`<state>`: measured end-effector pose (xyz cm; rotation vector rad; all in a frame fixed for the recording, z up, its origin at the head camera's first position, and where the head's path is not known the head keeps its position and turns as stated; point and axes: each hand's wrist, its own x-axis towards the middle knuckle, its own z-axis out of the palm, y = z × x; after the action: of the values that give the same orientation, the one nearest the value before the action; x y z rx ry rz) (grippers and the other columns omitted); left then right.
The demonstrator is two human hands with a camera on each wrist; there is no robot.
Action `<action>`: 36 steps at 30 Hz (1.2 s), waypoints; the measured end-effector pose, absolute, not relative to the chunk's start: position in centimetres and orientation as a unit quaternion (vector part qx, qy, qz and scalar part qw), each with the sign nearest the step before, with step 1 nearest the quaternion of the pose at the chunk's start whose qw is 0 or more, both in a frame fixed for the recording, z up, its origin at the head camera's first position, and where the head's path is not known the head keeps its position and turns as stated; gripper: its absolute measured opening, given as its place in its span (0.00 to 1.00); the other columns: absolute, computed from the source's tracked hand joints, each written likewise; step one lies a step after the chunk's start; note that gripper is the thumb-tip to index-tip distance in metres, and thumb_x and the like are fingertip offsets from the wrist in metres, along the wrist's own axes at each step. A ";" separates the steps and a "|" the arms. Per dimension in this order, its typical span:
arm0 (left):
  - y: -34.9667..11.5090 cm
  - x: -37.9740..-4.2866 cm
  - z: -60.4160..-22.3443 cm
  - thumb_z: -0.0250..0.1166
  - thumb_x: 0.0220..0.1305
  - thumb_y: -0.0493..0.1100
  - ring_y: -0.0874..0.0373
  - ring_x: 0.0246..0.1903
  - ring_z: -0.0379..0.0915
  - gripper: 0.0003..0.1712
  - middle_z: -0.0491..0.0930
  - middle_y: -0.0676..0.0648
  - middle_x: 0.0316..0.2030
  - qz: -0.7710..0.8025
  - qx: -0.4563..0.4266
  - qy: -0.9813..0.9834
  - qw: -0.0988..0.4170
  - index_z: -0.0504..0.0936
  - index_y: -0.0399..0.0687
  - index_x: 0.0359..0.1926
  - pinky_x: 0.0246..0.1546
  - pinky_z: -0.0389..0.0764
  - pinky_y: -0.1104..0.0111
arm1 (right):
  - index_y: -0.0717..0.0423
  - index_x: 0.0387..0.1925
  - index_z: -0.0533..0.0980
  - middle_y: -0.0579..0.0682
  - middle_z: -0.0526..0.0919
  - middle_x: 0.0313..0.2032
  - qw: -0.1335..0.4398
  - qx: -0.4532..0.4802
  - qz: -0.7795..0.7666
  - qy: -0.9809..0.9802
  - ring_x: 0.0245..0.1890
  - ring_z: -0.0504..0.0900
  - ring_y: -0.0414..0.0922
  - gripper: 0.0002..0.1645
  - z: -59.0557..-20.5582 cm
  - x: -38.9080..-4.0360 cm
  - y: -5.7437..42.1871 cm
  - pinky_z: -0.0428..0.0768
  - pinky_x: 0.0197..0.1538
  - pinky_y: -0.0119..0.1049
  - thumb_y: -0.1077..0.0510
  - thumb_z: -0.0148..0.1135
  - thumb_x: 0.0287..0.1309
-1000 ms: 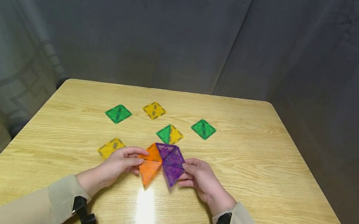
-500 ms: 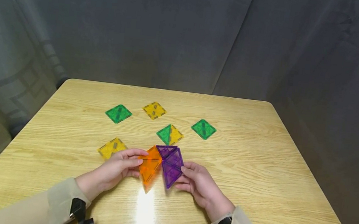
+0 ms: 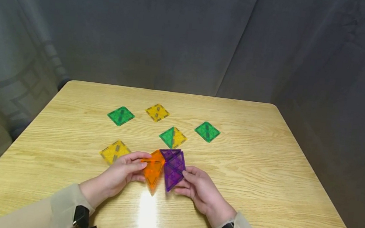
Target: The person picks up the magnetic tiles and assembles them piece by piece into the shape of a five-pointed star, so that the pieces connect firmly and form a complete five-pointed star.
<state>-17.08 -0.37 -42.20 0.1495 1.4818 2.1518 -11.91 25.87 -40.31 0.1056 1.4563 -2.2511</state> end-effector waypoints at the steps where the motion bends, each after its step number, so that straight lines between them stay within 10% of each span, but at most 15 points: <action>1: -0.4 -17.1 -42.2 0.61 0.67 0.31 0.54 0.36 0.78 0.19 0.80 0.44 0.48 0.792 0.059 0.550 0.258 0.75 0.33 0.58 0.34 0.84 0.65 | 0.67 0.53 0.67 0.57 0.84 0.40 0.227 0.039 -0.817 0.529 0.40 0.85 0.48 0.11 -40.3 -11.9 25.9 0.85 0.45 0.39 0.64 0.45 0.75; 36: 0.1 -16.2 -41.6 0.59 0.65 0.30 0.53 0.41 0.76 0.25 0.76 0.43 0.53 0.801 0.064 0.525 0.280 0.68 0.32 0.62 0.42 0.81 0.64 | 0.70 0.54 0.65 0.59 0.83 0.41 0.235 0.027 -0.787 0.570 0.39 0.85 0.49 0.14 -40.2 -11.9 25.6 0.85 0.45 0.41 0.64 0.46 0.74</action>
<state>-16.16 0.11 -41.56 0.1703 1.4086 2.1464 -11.88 25.64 -40.19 0.0738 1.5629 -2.1592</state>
